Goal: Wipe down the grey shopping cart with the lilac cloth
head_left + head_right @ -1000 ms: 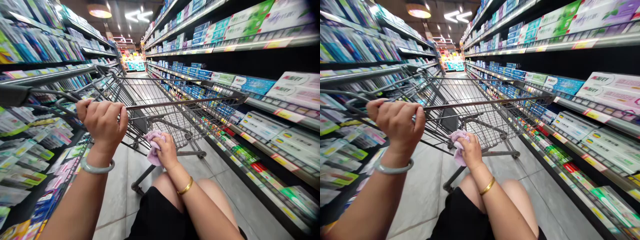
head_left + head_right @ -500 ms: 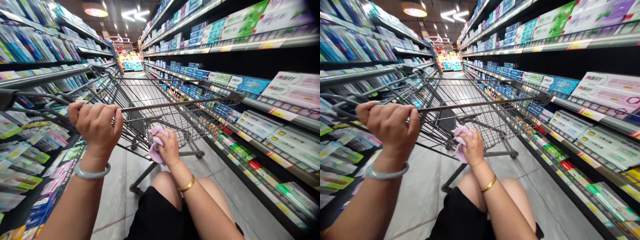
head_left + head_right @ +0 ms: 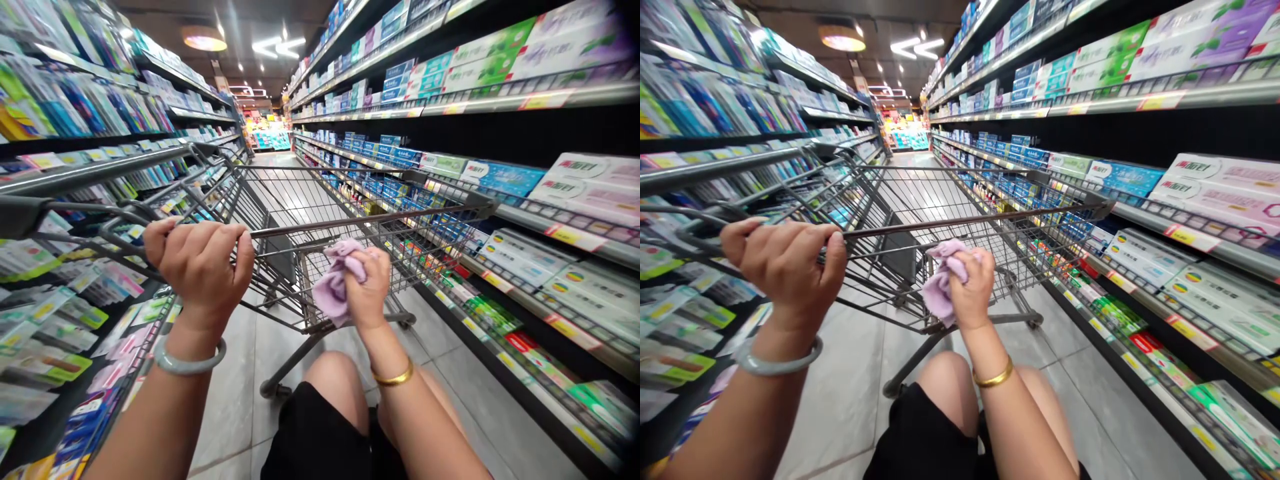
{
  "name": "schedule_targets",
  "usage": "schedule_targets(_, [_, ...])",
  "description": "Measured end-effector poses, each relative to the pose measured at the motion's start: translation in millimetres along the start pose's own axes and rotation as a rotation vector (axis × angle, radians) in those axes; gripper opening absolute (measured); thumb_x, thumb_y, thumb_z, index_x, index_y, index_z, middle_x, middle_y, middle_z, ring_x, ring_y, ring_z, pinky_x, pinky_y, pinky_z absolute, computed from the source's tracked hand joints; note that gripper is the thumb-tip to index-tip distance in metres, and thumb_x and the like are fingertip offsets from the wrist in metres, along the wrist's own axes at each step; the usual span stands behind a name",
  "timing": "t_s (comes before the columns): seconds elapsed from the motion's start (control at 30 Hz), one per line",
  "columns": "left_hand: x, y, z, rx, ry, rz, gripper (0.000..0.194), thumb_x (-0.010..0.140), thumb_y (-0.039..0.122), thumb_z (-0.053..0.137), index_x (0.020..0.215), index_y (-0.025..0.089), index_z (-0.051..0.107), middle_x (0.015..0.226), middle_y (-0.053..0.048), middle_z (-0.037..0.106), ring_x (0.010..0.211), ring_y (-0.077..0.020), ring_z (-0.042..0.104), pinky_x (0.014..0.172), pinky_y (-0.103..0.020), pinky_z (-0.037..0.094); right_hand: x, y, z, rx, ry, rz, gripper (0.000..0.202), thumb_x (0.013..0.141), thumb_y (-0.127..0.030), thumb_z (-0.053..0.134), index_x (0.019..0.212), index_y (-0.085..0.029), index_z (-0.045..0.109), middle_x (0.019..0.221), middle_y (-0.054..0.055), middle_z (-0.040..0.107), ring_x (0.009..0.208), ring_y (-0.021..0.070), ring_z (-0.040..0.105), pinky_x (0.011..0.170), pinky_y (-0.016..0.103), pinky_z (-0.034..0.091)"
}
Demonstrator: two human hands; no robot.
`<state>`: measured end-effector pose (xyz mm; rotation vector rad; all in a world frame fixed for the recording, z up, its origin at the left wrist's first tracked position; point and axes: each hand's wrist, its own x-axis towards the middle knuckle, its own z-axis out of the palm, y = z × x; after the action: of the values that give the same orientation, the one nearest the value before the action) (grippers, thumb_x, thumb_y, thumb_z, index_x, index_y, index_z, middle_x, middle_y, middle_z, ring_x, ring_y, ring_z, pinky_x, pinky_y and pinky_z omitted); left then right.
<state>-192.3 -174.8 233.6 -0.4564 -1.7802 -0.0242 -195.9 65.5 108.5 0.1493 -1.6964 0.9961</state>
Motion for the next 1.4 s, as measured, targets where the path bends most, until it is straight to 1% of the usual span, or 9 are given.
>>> schedule_targets(0.1, [-1.7, -2.0, 0.8, 0.008, 0.026, 0.007, 0.006, 0.086, 0.029, 0.067, 0.091, 0.029, 0.068, 0.085, -0.001, 0.074, 0.083, -0.0246, 0.062, 0.105, -0.051, 0.038, 3.8, -0.7, -0.4, -0.006, 0.057, 0.024, 0.019, 0.086, -0.017, 0.061, 0.100, -0.025, 0.072, 0.109, 0.006, 0.055, 0.106, 0.0225, 0.059, 0.094, 0.041, 0.054])
schedule_targets(0.3, [-2.4, -6.6, 3.5, -0.005, 0.102, -0.002, 0.006, 0.085, 0.031, 0.067, 0.081, 0.026, 0.066, 0.078, 0.001, 0.071, 0.076, -0.0199, 0.056, 0.105, -0.048, 0.038, -10.4, -28.9, 10.6, 0.028, -0.122, -0.164, 0.022, 0.087, -0.015, 0.064, 0.101, -0.028, 0.074, 0.113, 0.006, 0.056, 0.103, 0.0210, 0.059, 0.088, 0.037, 0.054])
schedule_targets(0.5, [-4.9, -4.7, -3.3, -0.013, 0.120, -0.001, 0.005, 0.085, 0.032, 0.068, 0.084, 0.027, 0.067, 0.080, 0.002, 0.074, 0.078, -0.0191, 0.059, 0.106, -0.050, 0.039, 18.9, -17.5, -8.0, 0.002, 0.125, -0.058, 0.018, 0.088, -0.018, 0.065, 0.103, -0.027, 0.071, 0.110, 0.005, 0.053, 0.103, 0.0211, 0.058, 0.091, 0.040, 0.053])
schedule_targets(0.7, [-10.9, -5.2, -15.6, 0.019, 0.040, 0.021, 0.011, 0.086, 0.032, 0.068, 0.097, 0.029, 0.069, 0.091, -0.001, 0.076, 0.086, -0.0240, 0.066, 0.108, -0.060, 0.043, 8.1, -47.5, 3.1, -0.026, -0.052, -0.135, 0.027, 0.087, -0.012, 0.063, 0.107, -0.029, 0.073, 0.117, 0.007, 0.054, 0.104, 0.0228, 0.057, 0.090, 0.040, 0.052])
schedule_targets(0.9, [-10.6, -4.4, -24.0, 0.020, 0.035, 0.015, 0.009, 0.086, 0.031, 0.068, 0.095, 0.029, 0.068, 0.089, 0.001, 0.076, 0.082, -0.0238, 0.066, 0.108, -0.061, 0.043, 22.6, -48.4, -7.8, 0.026, 0.069, -0.092, 0.019, 0.092, -0.019, 0.065, 0.106, -0.029, 0.073, 0.113, 0.005, 0.052, 0.105, 0.0214, 0.057, 0.092, 0.041, 0.052])
schedule_targets(0.97, [-7.1, -0.4, -28.0, 0.029, -0.015, -0.004, 0.009, 0.088, 0.033, 0.067, 0.095, 0.027, 0.068, 0.090, -0.001, 0.075, 0.087, -0.0261, 0.067, 0.111, -0.061, 0.040, 18.5, -57.0, -3.6, 0.013, 0.058, -0.111, 0.022, 0.092, -0.016, 0.064, 0.108, -0.030, 0.072, 0.113, 0.005, 0.052, 0.102, 0.0209, 0.057, 0.089, 0.040, 0.052])
schedule_targets(1.13, [12.1, 18.8, -31.1, -0.080, -0.177, 0.049, 0.017, 0.094, 0.033, 0.064, 0.109, 0.028, 0.069, 0.108, -0.004, 0.077, 0.105, -0.0286, 0.069, 0.113, -0.055, 0.034, 5.9, -74.6, 9.7, 0.025, -0.100, -0.189, 0.027, 0.092, -0.014, 0.065, 0.112, -0.031, 0.072, 0.118, 0.005, 0.055, 0.105, 0.0215, 0.058, 0.091, 0.041, 0.053])
schedule_targets(1.27, [24.2, 37.7, -19.6, -0.139, -0.276, 0.095, 0.015, 0.099, 0.033, 0.057, 0.107, 0.029, 0.068, 0.098, -0.001, 0.077, 0.092, -0.0255, 0.069, 0.101, -0.049, 0.038, 20.0, -61.0, -0.7, 0.050, 0.010, -0.100, 0.021, 0.093, -0.018, 0.066, 0.109, -0.031, 0.072, 0.116, 0.005, 0.053, 0.107, 0.0211, 0.058, 0.092, 0.041, 0.054])
schedule_targets(1.4, [23.1, 52.6, -6.6, -0.044, -0.197, 0.026, 0.019, 0.098, 0.036, 0.056, 0.083, 0.026, 0.062, 0.078, -0.001, 0.072, 0.075, -0.0245, 0.061, 0.083, -0.046, 0.036, 24.5, -62.6, -2.3, 0.005, 0.112, -0.085, 0.021, 0.093, -0.018, 0.064, 0.108, -0.030, 0.072, 0.113, 0.005, 0.052, 0.108, 0.0215, 0.058, 0.091, 0.042, 0.054])
